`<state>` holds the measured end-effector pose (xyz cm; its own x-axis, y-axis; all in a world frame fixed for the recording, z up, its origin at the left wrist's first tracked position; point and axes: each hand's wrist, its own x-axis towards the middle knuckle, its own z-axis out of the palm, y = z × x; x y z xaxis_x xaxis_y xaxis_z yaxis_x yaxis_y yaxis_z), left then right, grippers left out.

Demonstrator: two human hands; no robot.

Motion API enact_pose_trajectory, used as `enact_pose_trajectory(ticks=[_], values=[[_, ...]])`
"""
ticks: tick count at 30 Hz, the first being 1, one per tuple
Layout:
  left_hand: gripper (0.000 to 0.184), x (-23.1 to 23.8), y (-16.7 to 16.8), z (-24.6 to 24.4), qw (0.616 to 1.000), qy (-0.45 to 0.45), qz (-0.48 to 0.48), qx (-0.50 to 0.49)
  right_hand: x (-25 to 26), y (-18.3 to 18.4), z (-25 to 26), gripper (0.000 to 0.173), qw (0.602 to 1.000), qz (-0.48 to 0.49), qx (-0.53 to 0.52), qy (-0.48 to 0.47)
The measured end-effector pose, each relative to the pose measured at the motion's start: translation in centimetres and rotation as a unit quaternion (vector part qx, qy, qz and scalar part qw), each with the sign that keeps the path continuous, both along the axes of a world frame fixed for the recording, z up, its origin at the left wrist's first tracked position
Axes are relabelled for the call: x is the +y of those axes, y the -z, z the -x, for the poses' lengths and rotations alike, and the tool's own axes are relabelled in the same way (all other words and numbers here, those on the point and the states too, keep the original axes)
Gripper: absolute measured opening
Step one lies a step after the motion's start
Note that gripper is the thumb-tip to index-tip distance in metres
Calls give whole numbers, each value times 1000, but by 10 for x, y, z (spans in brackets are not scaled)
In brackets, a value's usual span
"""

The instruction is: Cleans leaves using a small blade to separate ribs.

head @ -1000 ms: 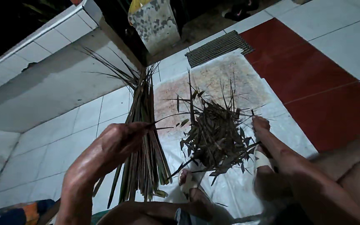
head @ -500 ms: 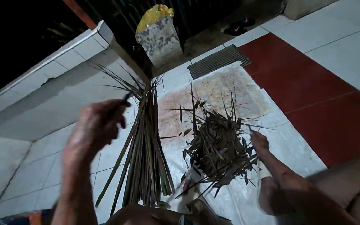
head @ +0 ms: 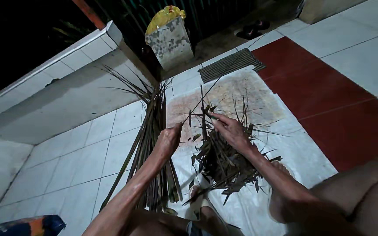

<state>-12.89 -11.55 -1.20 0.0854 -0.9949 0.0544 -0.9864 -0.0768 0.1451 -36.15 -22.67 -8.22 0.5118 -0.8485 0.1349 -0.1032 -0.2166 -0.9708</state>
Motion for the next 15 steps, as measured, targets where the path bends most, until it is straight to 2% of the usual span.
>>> enact_pose_trajectory(ticks=[9,15], values=[[31,-1,10,26,998,46,-22,-39,19,7,-16,36,998,-22,47,-34],[29,-6,10,41,995,56,-36,-71,21,10,-16,37,998,-19,60,-18]])
